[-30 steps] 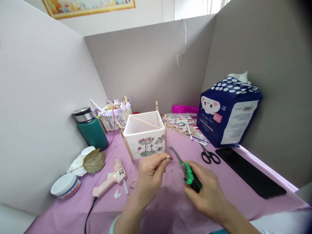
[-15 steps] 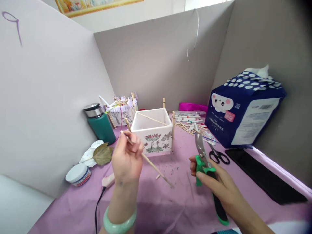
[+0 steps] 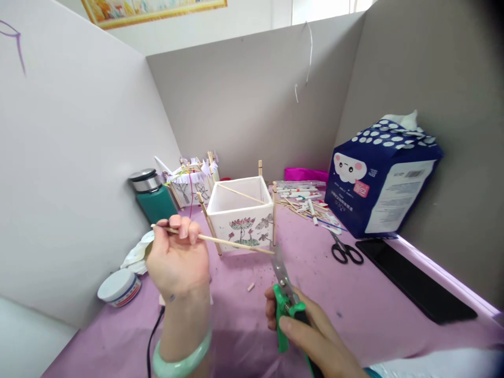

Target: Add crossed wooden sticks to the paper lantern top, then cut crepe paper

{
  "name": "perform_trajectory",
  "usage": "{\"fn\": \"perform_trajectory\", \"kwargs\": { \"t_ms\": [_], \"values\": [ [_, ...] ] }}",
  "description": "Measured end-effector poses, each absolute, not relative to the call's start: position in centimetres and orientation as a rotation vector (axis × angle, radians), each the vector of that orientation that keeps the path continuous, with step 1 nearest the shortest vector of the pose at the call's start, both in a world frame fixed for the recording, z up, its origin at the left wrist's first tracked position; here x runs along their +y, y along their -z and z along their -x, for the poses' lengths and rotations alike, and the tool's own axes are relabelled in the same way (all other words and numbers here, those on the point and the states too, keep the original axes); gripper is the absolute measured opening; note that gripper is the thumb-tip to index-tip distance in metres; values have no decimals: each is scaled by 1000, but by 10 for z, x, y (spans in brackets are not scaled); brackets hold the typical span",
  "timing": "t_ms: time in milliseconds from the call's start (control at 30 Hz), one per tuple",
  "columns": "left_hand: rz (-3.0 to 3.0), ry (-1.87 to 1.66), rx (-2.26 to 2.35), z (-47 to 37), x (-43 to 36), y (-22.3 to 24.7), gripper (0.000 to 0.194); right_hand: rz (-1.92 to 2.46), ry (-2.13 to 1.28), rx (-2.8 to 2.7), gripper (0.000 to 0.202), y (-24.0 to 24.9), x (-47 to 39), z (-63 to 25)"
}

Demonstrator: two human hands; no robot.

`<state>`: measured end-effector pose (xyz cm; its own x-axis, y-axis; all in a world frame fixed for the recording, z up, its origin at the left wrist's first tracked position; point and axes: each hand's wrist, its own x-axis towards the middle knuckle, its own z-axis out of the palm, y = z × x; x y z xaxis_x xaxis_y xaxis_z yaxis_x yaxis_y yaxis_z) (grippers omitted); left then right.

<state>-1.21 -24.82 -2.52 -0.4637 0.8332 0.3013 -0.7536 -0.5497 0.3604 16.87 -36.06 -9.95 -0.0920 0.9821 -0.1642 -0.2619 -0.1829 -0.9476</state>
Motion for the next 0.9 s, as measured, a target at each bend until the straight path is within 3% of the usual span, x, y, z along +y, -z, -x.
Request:
{"fn": "perform_trajectory", "kwargs": {
  "t_ms": [900],
  "values": [
    [-639,-2206,273,-2,-269,34,24,1122,-1398,-997,38,103,-348,-156]
  ]
}}
